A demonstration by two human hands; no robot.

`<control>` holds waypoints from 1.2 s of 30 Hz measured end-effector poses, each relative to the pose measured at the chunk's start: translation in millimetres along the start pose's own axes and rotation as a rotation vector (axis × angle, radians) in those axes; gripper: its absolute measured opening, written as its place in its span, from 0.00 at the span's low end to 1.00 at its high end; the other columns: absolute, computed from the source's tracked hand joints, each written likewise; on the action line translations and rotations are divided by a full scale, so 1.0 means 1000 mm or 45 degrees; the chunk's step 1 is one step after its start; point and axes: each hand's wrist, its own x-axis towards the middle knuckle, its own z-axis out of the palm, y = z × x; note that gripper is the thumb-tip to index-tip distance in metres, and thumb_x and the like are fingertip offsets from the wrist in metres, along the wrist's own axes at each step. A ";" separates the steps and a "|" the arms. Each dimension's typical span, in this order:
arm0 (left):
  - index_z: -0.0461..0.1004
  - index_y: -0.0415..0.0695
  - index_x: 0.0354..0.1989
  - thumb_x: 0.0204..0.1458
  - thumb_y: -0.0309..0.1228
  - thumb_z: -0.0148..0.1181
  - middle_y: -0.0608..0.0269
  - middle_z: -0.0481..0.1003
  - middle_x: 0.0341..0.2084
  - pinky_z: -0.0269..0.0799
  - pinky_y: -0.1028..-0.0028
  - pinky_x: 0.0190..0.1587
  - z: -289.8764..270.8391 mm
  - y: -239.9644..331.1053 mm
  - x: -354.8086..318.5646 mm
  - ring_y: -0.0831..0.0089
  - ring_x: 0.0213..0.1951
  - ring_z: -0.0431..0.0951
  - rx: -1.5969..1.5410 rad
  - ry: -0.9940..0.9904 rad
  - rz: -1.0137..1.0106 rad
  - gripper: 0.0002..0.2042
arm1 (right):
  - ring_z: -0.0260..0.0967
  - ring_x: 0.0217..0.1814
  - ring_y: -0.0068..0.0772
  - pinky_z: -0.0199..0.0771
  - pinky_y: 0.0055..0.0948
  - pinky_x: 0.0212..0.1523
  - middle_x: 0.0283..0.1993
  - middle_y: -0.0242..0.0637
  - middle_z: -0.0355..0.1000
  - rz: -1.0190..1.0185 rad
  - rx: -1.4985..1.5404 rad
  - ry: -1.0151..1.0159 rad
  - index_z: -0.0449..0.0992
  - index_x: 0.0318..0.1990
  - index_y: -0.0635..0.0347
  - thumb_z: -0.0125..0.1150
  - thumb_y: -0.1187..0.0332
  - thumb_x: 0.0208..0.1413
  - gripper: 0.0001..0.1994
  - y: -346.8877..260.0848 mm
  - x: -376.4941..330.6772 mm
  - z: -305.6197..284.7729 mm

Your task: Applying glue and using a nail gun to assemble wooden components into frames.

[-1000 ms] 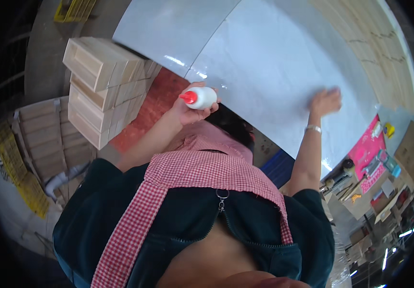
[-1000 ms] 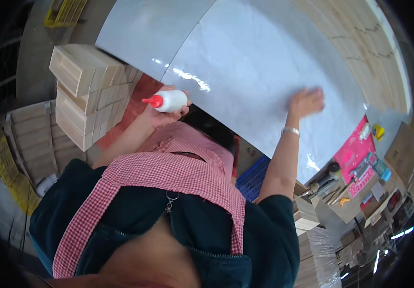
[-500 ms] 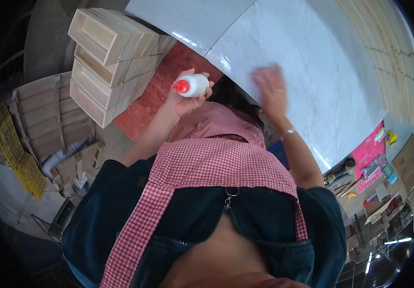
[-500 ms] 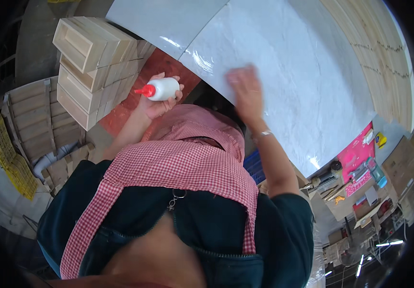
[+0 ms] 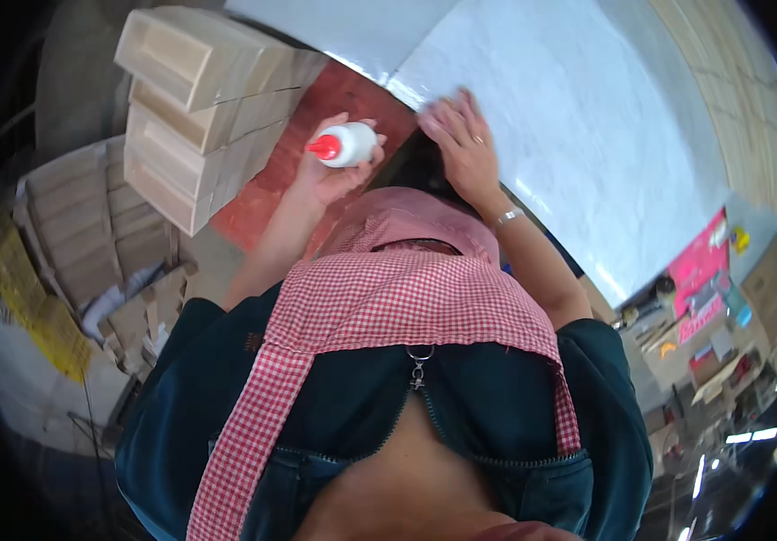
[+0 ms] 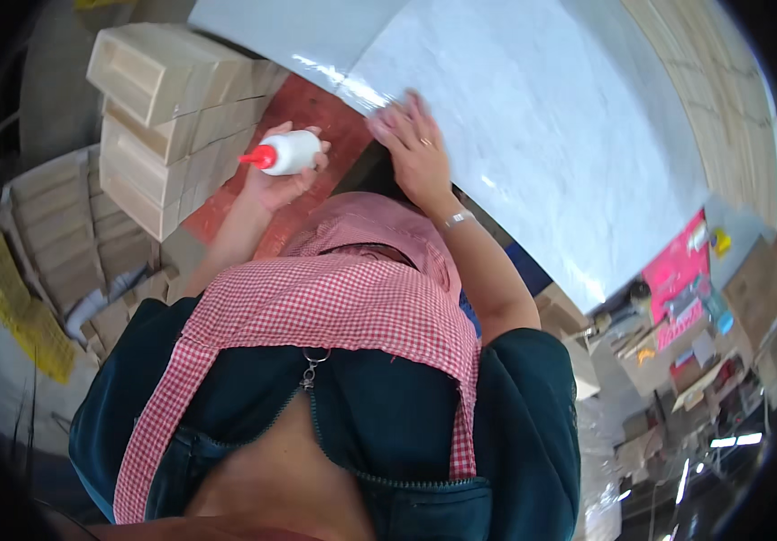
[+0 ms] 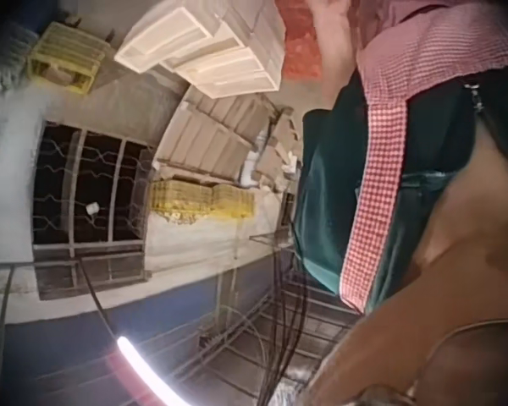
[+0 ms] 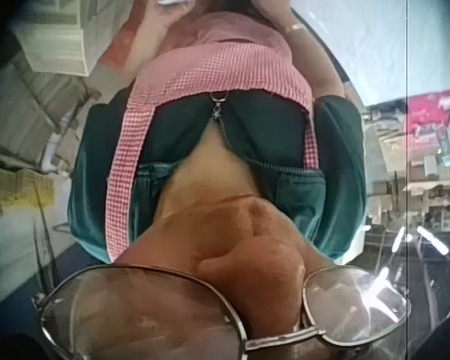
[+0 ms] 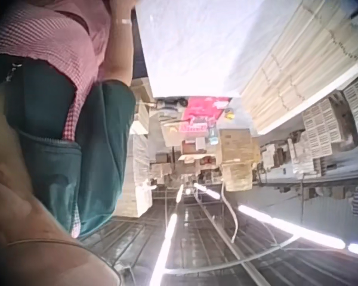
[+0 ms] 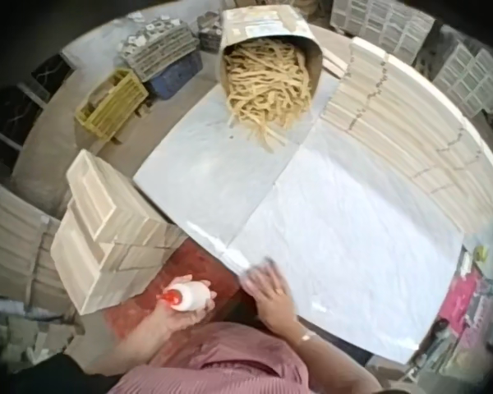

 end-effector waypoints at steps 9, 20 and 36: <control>0.71 0.39 0.55 0.60 0.42 0.57 0.39 0.71 0.51 0.80 0.65 0.33 -0.006 0.006 0.009 0.51 0.46 0.75 0.065 -0.002 -0.155 0.21 | 0.60 0.62 0.58 0.45 0.55 0.73 0.60 0.52 0.64 1.449 -0.756 0.456 0.63 0.64 0.59 0.47 0.75 0.55 0.26 0.078 -0.213 -0.074; 0.71 0.41 0.55 0.58 0.43 0.58 0.43 0.71 0.51 0.79 0.67 0.32 0.046 -0.065 0.066 0.53 0.45 0.75 0.293 0.204 -0.184 0.22 | 0.64 0.60 0.46 0.52 0.49 0.72 0.57 0.41 0.71 0.636 -0.387 0.709 0.72 0.54 0.58 0.50 0.74 0.55 0.18 0.146 -0.145 -0.119; 0.72 0.43 0.52 0.56 0.41 0.59 0.46 0.71 0.47 0.78 0.71 0.31 0.107 -0.243 0.189 0.56 0.43 0.76 0.467 0.460 -0.369 0.19 | 0.70 0.47 0.49 0.67 0.41 0.55 0.49 0.44 0.75 1.311 -0.140 1.043 0.76 0.49 0.58 0.57 0.77 0.49 0.17 0.221 -0.321 -0.196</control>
